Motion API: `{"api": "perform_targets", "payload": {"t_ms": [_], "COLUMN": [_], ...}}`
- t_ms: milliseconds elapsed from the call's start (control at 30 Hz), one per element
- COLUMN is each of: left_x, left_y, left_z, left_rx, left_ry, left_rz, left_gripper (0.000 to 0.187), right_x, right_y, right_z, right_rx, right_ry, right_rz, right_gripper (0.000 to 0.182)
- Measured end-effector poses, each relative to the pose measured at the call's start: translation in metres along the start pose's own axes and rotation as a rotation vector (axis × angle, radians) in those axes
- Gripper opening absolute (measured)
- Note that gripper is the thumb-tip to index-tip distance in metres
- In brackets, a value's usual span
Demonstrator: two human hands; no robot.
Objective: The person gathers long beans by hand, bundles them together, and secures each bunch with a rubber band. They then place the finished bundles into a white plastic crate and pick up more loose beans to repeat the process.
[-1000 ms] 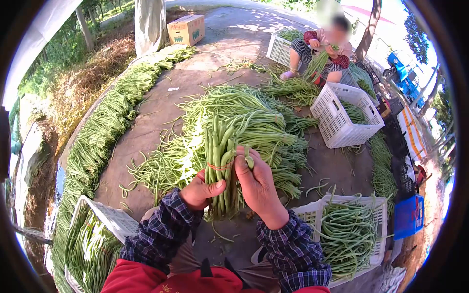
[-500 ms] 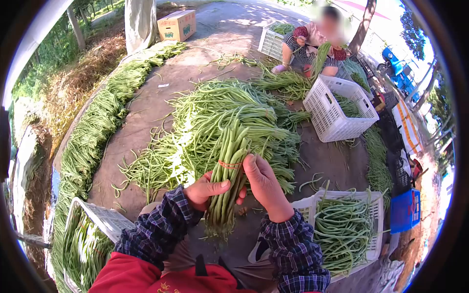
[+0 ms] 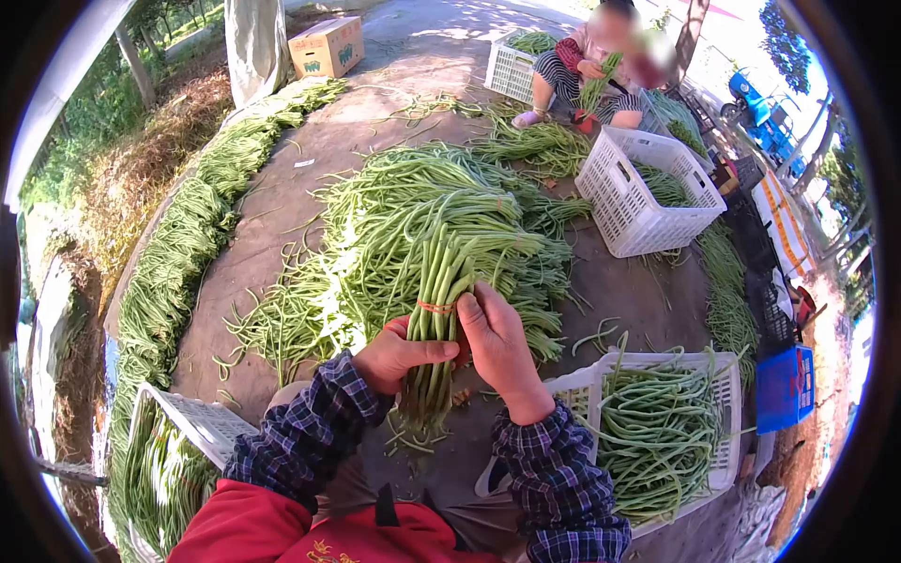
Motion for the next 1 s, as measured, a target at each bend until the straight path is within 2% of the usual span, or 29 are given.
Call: {"api": "perform_targets", "payload": {"t_ms": [67,167,233,333,400,433,467,533,567,700,833,1000], "left_x": [-0.004,-0.008,-0.006,-0.004,0.003,0.002,0.002,0.001,0.001,0.004,0.004,0.004], "left_y": [-0.005,-0.014,-0.014,-0.02,-0.019,-0.023,-0.025,-0.026,-0.027,-0.019,-0.017,-0.01], "left_z": [0.003,0.002,0.006,0.002,0.008,0.007,0.007,0.008,0.008,0.01,0.008,0.013], "left_rx": [0.056,0.066,0.066,-0.008,-0.015,0.022,0.016,0.05,0.053,0.137,0.237,0.261], "left_ry": [-0.004,0.122,0.12,0.12,0.025,-0.039,-0.044,-0.089,-0.112,-0.136,-0.146,-0.223], "left_rz": [-0.001,-0.076,-0.097,-0.126,-0.077,-0.062,-0.066,-0.098,-0.111,-0.259,-0.347,-0.359], "left_gripper": [0.034,0.041,0.041,0.036,0.035,0.032,0.032,0.031,0.036,0.047,0.045,0.042], "right_x": [0.004,0.004,0.005,0.015,0.02,0.021,0.021,0.016,0.016,0.018,0.018,0.016], "right_y": [0.001,0.009,0.01,0.013,0.016,0.02,0.022,0.034,0.041,0.031,0.029,0.03], "right_z": [-0.001,-0.008,-0.012,-0.016,-0.008,-0.005,-0.002,-0.001,-0.008,-0.017,-0.019,-0.026], "right_rx": [0.066,0.137,0.156,0.151,-0.035,-0.069,-0.071,-0.411,-0.43,-0.556,-0.66,-0.842], "right_ry": [0.102,0.108,0.131,0.064,-0.248,-0.319,-0.312,-0.211,-0.195,-0.12,-0.133,-0.132], "right_rz": [-0.075,-0.082,-0.099,-0.008,0.202,0.279,0.278,0.566,0.6,0.635,0.641,0.636], "right_gripper": [0.028,0.03,0.031,0.031,0.032,0.028,0.028,0.023,0.019,0.02,0.022,0.017]}}
Point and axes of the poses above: each hand's wrist, its own x-axis towards the middle knuckle, its own z-axis out of the back of the hand, y = z × x, the point moved 2 cm from there along x, towards the middle knuckle, and after that the axes turned 2 degrees about -z, right-handed, at the moved point
